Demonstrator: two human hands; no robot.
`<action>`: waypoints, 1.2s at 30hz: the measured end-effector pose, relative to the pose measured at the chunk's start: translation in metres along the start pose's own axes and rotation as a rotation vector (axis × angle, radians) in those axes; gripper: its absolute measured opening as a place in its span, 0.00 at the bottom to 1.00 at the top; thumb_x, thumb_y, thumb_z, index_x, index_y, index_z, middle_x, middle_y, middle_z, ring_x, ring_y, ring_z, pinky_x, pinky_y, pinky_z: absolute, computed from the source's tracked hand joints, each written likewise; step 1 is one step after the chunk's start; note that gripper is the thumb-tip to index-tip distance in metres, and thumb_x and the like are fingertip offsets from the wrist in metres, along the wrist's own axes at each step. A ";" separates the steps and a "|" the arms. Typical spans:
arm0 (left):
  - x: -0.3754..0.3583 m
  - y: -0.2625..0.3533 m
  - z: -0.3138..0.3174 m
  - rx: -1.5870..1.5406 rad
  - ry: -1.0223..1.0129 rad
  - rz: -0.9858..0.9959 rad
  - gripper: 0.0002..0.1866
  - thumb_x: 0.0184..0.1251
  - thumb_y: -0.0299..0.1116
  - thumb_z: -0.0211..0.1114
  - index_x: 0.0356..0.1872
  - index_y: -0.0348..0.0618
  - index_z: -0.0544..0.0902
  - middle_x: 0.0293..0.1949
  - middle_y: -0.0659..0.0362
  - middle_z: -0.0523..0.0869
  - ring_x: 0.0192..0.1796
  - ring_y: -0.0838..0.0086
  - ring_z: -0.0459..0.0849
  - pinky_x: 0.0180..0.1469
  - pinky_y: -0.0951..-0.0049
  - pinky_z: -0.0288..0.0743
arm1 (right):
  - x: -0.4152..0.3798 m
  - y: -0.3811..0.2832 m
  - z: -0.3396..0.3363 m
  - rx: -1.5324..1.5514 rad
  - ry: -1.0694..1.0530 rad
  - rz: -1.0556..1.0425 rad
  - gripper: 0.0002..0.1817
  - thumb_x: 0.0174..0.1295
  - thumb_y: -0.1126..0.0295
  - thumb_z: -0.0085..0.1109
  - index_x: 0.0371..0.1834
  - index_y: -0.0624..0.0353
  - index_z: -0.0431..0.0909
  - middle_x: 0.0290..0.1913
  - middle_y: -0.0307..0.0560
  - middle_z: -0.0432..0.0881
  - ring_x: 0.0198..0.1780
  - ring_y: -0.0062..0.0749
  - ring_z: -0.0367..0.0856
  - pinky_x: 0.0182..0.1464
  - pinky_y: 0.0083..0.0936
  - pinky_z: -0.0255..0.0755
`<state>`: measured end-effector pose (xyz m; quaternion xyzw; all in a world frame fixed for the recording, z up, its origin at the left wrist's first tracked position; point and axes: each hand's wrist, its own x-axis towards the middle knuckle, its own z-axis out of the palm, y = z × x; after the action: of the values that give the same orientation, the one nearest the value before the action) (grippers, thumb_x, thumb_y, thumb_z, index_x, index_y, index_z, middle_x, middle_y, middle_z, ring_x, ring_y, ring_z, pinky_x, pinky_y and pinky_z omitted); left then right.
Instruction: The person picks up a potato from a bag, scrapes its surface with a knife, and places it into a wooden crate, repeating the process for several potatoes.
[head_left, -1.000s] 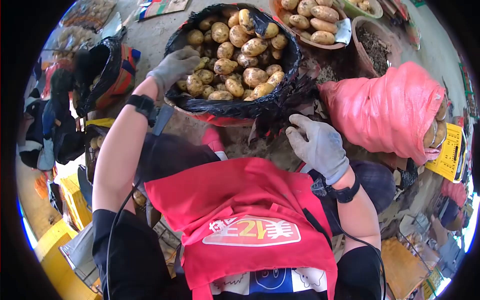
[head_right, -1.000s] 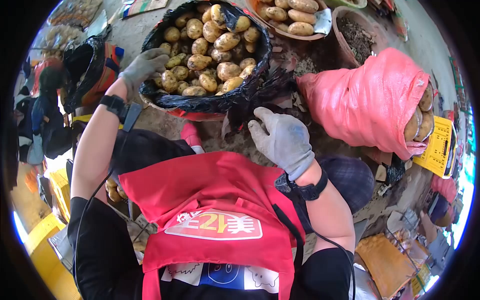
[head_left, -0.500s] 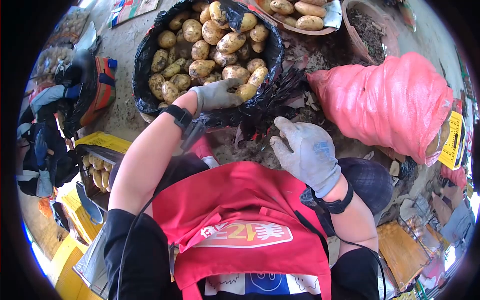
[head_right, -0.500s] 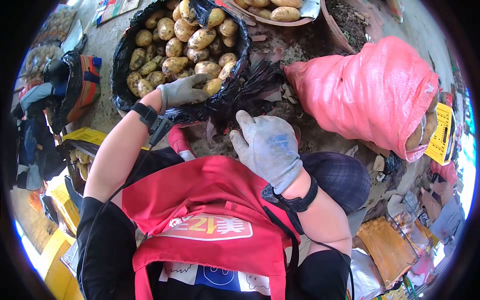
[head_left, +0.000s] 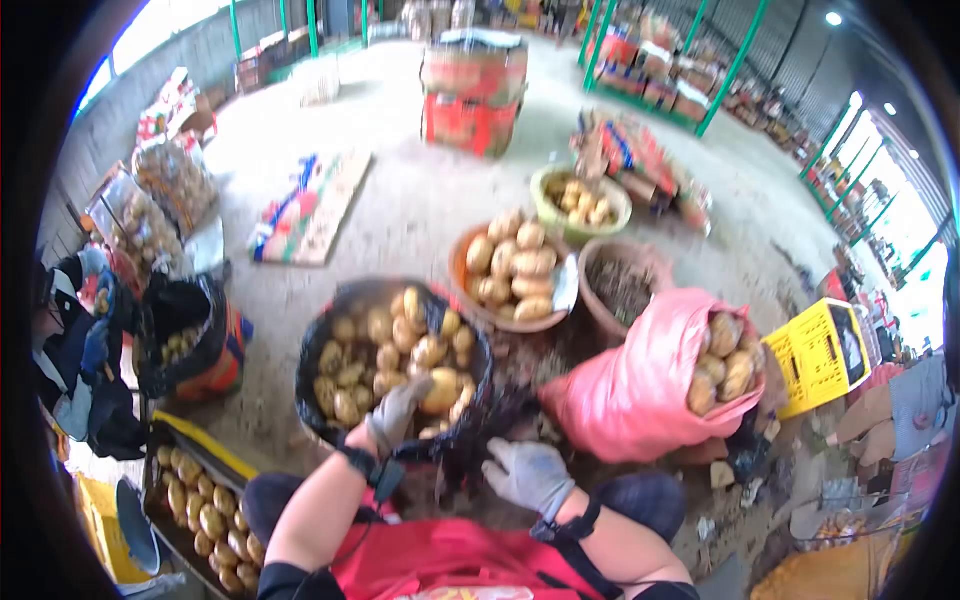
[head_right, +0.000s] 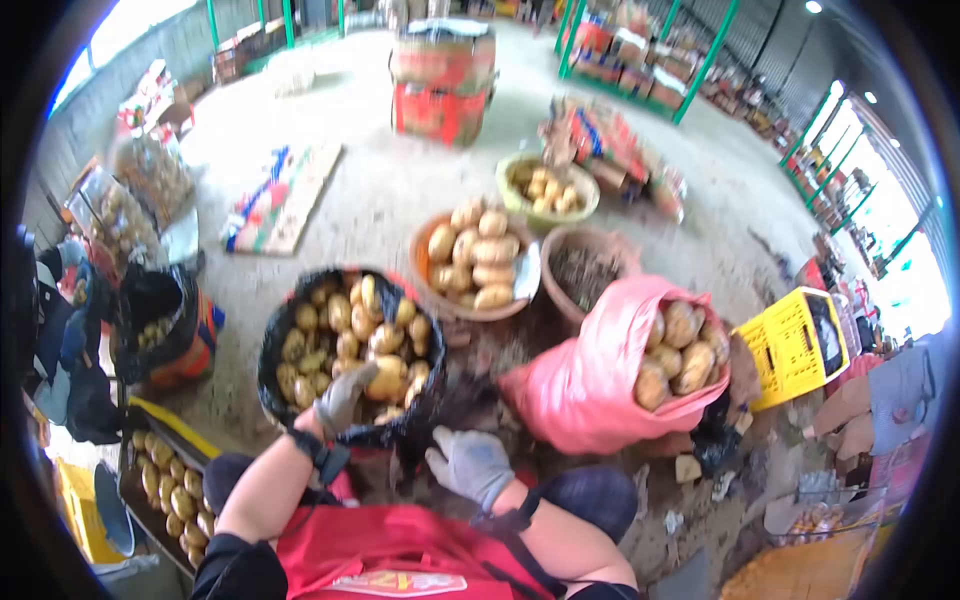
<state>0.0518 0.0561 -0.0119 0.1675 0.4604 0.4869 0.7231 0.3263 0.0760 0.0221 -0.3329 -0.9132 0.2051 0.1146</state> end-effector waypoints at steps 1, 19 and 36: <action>-0.013 0.001 0.012 -0.087 -0.015 0.046 0.26 0.83 0.50 0.57 0.69 0.43 0.78 0.57 0.56 0.88 0.52 0.70 0.91 0.55 0.67 0.88 | -0.003 -0.001 0.003 0.013 -0.005 0.027 0.17 0.67 0.54 0.62 0.47 0.57 0.82 0.30 0.57 0.88 0.34 0.56 0.88 0.37 0.51 0.80; -0.140 -0.096 0.097 0.335 0.019 0.604 0.37 0.70 0.26 0.74 0.78 0.43 0.68 0.71 0.57 0.79 0.70 0.69 0.79 0.72 0.65 0.74 | -0.051 -0.014 -0.028 1.382 -0.336 0.017 0.35 0.73 0.63 0.70 0.78 0.61 0.68 0.66 0.39 0.81 0.64 0.24 0.79 0.69 0.27 0.73; -0.121 -0.129 0.114 -0.084 0.010 0.413 0.38 0.68 0.25 0.75 0.77 0.44 0.68 0.65 0.56 0.83 0.61 0.71 0.86 0.55 0.72 0.85 | -0.063 0.009 -0.027 0.779 0.153 0.066 0.24 0.79 0.56 0.61 0.63 0.67 0.81 0.57 0.50 0.88 0.58 0.31 0.85 0.63 0.31 0.79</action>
<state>0.2048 -0.0850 0.0195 0.2254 0.3991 0.6444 0.6121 0.3878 0.0485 0.0373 -0.3078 -0.7447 0.5143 0.2935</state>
